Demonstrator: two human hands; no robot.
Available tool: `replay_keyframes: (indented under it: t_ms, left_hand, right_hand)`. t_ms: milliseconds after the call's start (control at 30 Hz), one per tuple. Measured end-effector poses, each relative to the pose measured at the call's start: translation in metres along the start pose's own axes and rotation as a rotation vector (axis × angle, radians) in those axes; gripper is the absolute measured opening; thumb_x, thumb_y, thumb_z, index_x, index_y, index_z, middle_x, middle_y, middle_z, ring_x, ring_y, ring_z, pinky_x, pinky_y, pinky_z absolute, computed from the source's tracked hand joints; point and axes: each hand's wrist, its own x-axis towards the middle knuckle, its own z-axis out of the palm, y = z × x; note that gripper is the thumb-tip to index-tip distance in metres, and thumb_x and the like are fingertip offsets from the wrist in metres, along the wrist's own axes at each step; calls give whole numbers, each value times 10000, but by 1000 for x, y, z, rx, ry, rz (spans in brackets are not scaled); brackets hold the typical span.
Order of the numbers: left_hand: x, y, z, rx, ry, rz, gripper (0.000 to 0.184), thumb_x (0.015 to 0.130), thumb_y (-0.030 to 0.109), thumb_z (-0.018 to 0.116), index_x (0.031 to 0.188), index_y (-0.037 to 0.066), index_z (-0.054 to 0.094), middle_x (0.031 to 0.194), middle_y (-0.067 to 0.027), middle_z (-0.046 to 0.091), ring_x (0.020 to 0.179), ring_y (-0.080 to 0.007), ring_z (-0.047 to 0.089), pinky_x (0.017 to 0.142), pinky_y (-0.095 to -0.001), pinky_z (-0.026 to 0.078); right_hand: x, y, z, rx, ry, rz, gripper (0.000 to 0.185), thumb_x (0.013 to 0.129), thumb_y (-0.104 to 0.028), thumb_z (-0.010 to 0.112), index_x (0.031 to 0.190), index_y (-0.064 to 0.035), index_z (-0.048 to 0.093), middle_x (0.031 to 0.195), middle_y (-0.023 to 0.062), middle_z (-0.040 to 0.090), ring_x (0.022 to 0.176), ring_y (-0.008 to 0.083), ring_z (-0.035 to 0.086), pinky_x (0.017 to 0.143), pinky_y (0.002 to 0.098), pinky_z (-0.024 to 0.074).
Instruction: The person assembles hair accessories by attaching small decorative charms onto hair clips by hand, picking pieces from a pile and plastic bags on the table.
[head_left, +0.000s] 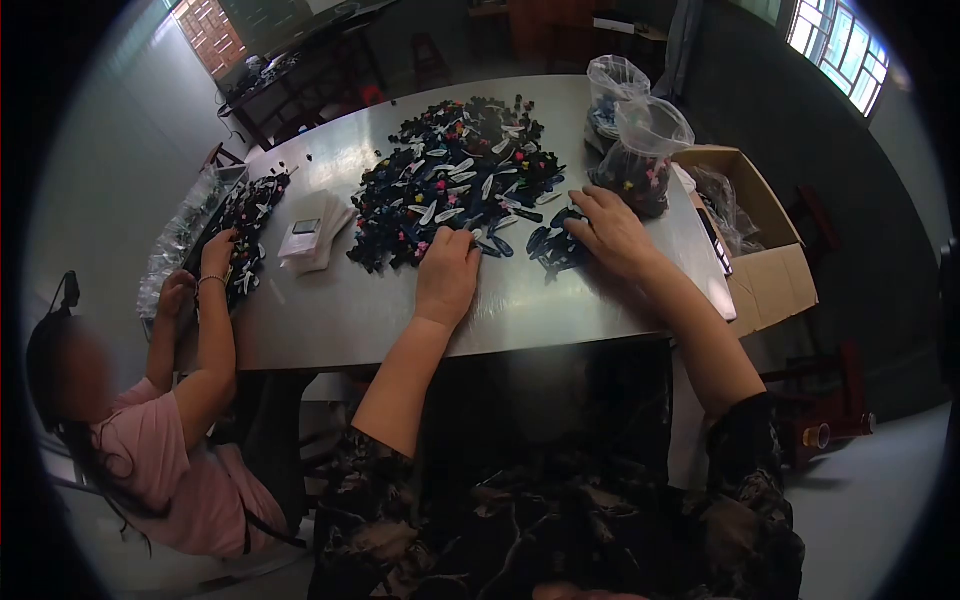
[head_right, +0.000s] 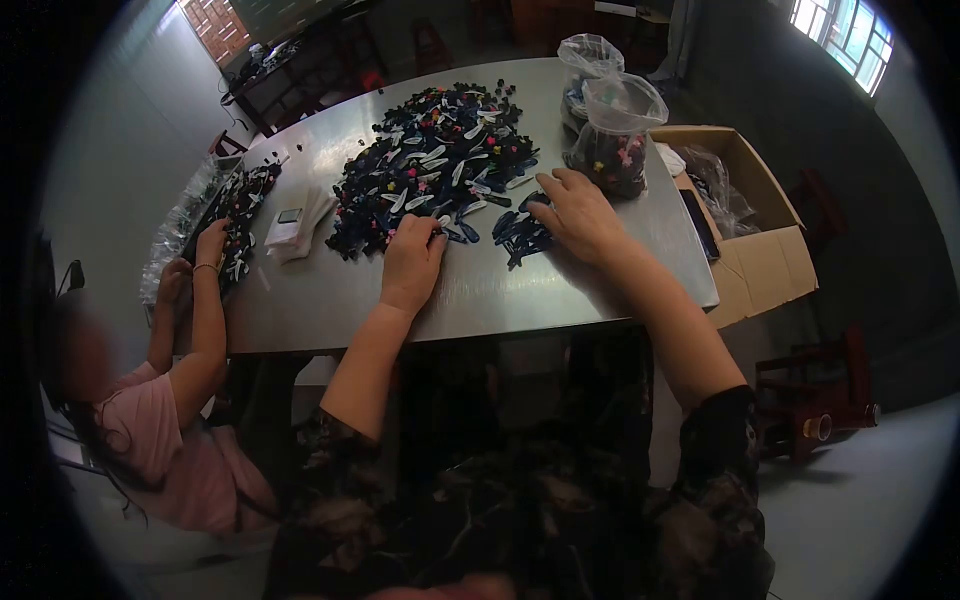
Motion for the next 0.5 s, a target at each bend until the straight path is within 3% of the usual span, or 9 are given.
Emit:
replay_keyframes:
  t_ms: [33, 133, 267, 333, 367, 433, 467, 500]
  left_hand:
    - [0, -1, 0, -5, 0, 2, 177, 859, 87, 685, 1009, 33, 609, 1001, -140, 566, 909, -369, 613, 771, -444, 522]
    - [-1, 3, -1, 1, 6, -7, 168, 858, 92, 688, 998, 33, 614, 1002, -138, 566, 910, -367, 615, 773, -444, 522]
    - [0, 5, -3, 20, -20, -6, 159, 859, 95, 688, 988, 34, 618, 1003, -138, 565, 909, -367, 614, 772, -446, 520]
    - [2, 7, -3, 12, -43, 7, 165, 859, 90, 686, 996, 34, 614, 1000, -139, 564, 901, -366, 613, 762, -441, 521]
    - [2, 7, -4, 6, -34, -2, 155, 862, 84, 681, 992, 25, 618, 985, -146, 570, 891, -368, 608, 760, -431, 510]
    - [-1, 3, -3, -7, -7, 3, 144, 861, 75, 677, 983, 18, 624, 971, -155, 578, 878, -372, 604, 751, -421, 500]
    - [-3, 3, -2, -11, -12, -4, 144, 861, 75, 677, 983, 18, 624, 971, -155, 578, 878, -372, 604, 751, -421, 500]
    - [-2, 3, -1, -6, -14, 2, 142, 862, 73, 674, 984, 18, 625, 975, -155, 580, 880, -373, 605, 751, -422, 502]
  right_hand:
    - [-1, 0, 6, 5, 0, -8, 590, 965, -461, 556, 1403, -69, 506, 1388, 271, 492, 1320, 427, 443, 1108, 477, 355]
    - [-3, -17, 14, -247, -237, 127, 843, 910, -693, 476, 1537, -142, 357, 1565, 266, 302, 1447, 492, 245, 1155, 634, 173]
    - [11, -24, 23, -280, -268, 209, 808, 935, -677, 441, 1534, -141, 364, 1575, 261, 291, 1481, 452, 201, 1173, 632, 131]
    - [31, -7, 21, -21, -236, 141, 787, 967, -623, 428, 1530, -79, 347, 1578, 254, 289, 1487, 414, 214, 1197, 560, 155]
    - [38, -1, 9, 368, -85, 154, 641, 1042, -452, 404, 1521, -29, 348, 1584, 227, 305, 1472, 354, 286, 1202, 426, 232]
    - [41, -4, -25, 669, 35, 223, 639, 1049, -420, 402, 1508, 21, 342, 1552, 197, 373, 1430, 256, 369, 1175, 315, 269]
    - [39, -1, -29, 825, 62, 240, 555, 1046, -368, 440, 1451, 12, 448, 1439, 161, 515, 1320, 206, 481, 1117, 306, 339]
    - [34, 1, -36, 822, 63, 244, 555, 1046, -368, 440, 1451, 12, 448, 1439, 161, 515, 1320, 206, 481, 1117, 306, 339]
